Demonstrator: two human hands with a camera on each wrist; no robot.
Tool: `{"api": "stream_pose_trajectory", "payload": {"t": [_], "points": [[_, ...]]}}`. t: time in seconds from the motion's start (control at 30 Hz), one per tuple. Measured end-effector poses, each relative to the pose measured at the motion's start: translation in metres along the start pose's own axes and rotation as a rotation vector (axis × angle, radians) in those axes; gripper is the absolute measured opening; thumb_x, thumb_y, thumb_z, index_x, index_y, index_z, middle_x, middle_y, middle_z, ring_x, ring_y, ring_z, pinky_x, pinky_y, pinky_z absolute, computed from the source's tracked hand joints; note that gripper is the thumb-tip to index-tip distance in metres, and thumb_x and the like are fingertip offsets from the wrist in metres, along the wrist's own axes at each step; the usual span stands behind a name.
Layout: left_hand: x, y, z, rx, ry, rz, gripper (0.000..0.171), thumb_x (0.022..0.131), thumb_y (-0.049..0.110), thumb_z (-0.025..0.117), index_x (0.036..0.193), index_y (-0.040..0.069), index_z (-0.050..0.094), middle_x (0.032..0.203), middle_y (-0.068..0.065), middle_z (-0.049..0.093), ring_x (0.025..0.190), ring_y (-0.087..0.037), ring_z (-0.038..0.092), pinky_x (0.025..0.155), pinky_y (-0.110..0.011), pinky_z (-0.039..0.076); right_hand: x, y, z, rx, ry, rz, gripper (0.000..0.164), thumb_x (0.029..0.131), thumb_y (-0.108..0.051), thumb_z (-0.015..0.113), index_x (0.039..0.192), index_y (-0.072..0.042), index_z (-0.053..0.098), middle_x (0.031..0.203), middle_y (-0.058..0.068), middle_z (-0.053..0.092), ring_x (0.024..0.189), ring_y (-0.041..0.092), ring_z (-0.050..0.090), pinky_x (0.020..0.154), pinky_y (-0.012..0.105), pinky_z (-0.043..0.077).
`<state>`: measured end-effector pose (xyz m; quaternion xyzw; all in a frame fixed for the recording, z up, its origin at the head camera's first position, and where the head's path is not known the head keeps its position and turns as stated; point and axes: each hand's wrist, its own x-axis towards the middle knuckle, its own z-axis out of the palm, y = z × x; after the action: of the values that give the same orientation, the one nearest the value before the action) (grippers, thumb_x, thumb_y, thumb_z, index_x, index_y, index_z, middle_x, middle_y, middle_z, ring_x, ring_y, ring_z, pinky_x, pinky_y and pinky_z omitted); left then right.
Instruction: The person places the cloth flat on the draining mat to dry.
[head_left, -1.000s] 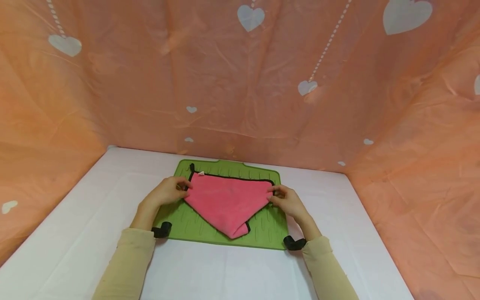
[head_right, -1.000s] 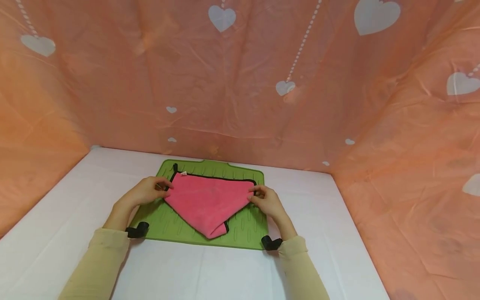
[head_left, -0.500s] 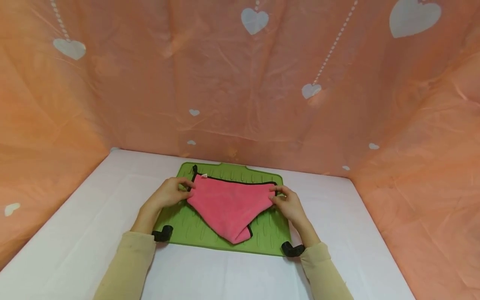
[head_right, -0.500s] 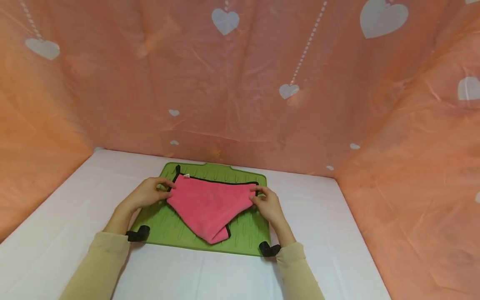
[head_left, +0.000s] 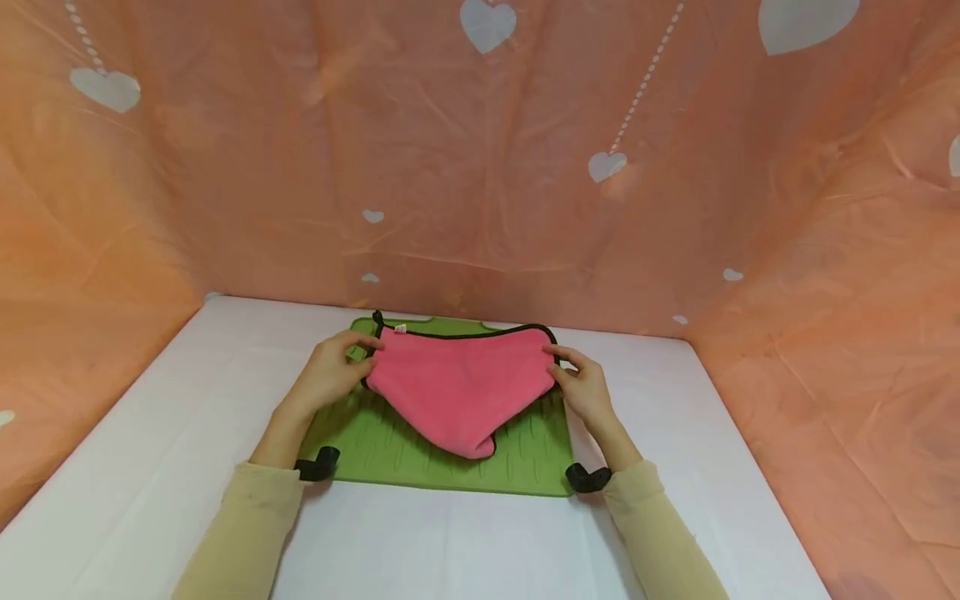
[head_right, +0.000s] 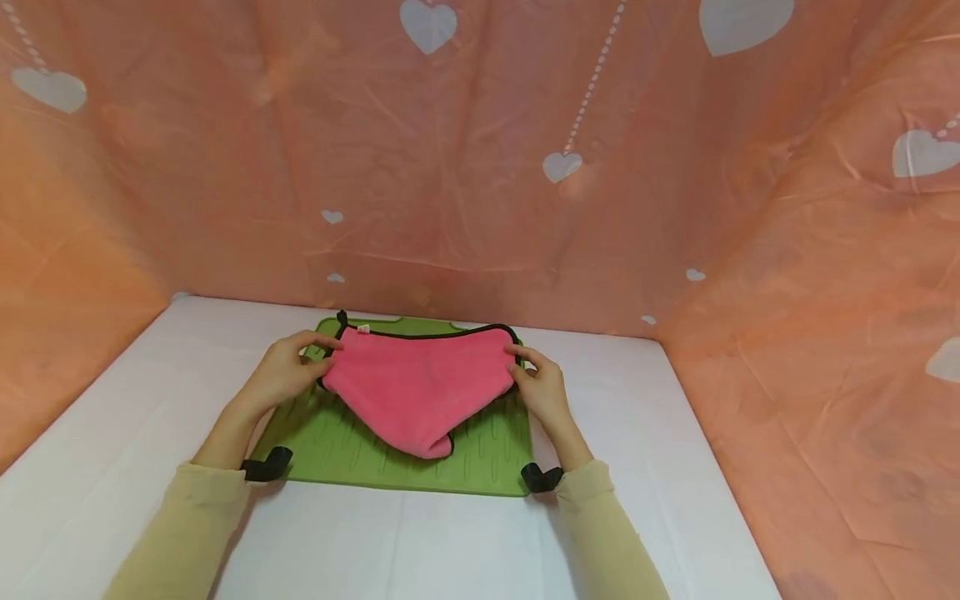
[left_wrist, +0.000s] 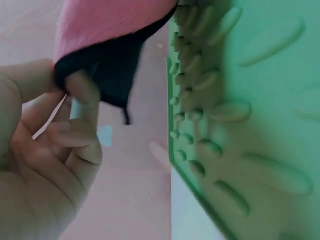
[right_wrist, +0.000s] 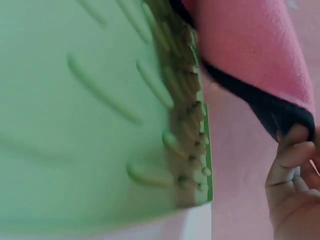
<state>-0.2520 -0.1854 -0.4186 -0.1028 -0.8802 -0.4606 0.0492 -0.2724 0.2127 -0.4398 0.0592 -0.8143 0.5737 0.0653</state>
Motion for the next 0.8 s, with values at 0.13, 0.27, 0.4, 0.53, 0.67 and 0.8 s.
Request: {"api": "stream_pose_trajectory", "payload": {"t": [0.13, 0.27, 0.4, 0.53, 0.67, 0.8], "points": [[0.004, 0.002, -0.003, 0.051, 0.039, 0.045, 0.028, 0.097, -0.001, 0.063, 0.124, -0.003, 0.070, 0.124, -0.023, 0.062, 0.059, -0.013, 0.053, 0.051, -0.026, 0.044, 0.011, 0.001, -0.005, -0.065, -0.016, 0.003, 0.035, 0.100, -0.001, 0.065, 0.135, -0.003, 0.069, 0.082, 0.006, 0.064, 0.049, 0.002, 0.039, 0.048, 0.019, 0.034], [0.012, 0.000, -0.006, 0.119, 0.016, 0.076, 0.029, 0.097, -0.002, 0.062, 0.125, -0.004, 0.070, 0.125, -0.025, 0.062, 0.065, -0.016, 0.058, 0.056, -0.027, 0.048, 0.020, 0.005, -0.007, -0.177, -0.089, 0.019, 0.038, 0.101, -0.005, 0.064, 0.139, -0.006, 0.067, 0.102, 0.012, 0.067, 0.051, 0.004, 0.041, 0.050, 0.020, 0.034], [0.024, -0.005, -0.008, 0.160, -0.032, 0.088, 0.030, 0.099, 0.000, 0.063, 0.127, -0.004, 0.069, 0.128, -0.027, 0.062, 0.071, -0.018, 0.061, 0.059, -0.030, 0.050, 0.027, 0.010, -0.007, -0.266, -0.169, 0.036, 0.040, 0.102, -0.008, 0.064, 0.141, -0.006, 0.065, 0.100, 0.017, 0.069, 0.056, 0.007, 0.048, 0.053, 0.021, 0.041], [0.033, -0.013, -0.011, 0.179, -0.080, 0.070, 0.032, 0.101, 0.002, 0.062, 0.131, -0.004, 0.067, 0.130, -0.029, 0.061, 0.073, -0.019, 0.061, 0.060, -0.032, 0.049, 0.033, 0.012, -0.007, -0.327, -0.239, 0.033, 0.043, 0.101, -0.006, 0.064, 0.144, -0.003, 0.061, 0.091, 0.015, 0.072, 0.061, 0.010, 0.056, 0.057, 0.023, 0.046], [0.040, -0.024, -0.012, 0.194, -0.133, 0.034, 0.034, 0.101, 0.003, 0.061, 0.133, -0.006, 0.065, 0.131, -0.032, 0.059, 0.068, -0.017, 0.058, 0.057, -0.031, 0.048, 0.040, 0.014, -0.005, -0.373, -0.306, 0.006, 0.047, 0.100, -0.006, 0.066, 0.146, 0.000, 0.058, 0.066, 0.008, 0.065, 0.057, 0.011, 0.057, 0.055, 0.024, 0.045], [0.043, -0.033, -0.009, 0.228, -0.186, 0.047, 0.034, 0.100, 0.003, 0.061, 0.132, -0.009, 0.064, 0.131, -0.036, 0.058, 0.072, -0.023, 0.062, 0.064, -0.034, 0.052, 0.044, 0.018, -0.004, -0.466, -0.343, -0.025, 0.048, 0.100, -0.011, 0.067, 0.146, -0.001, 0.058, 0.068, 0.006, 0.066, 0.056, 0.008, 0.054, 0.058, 0.025, 0.045]]}}
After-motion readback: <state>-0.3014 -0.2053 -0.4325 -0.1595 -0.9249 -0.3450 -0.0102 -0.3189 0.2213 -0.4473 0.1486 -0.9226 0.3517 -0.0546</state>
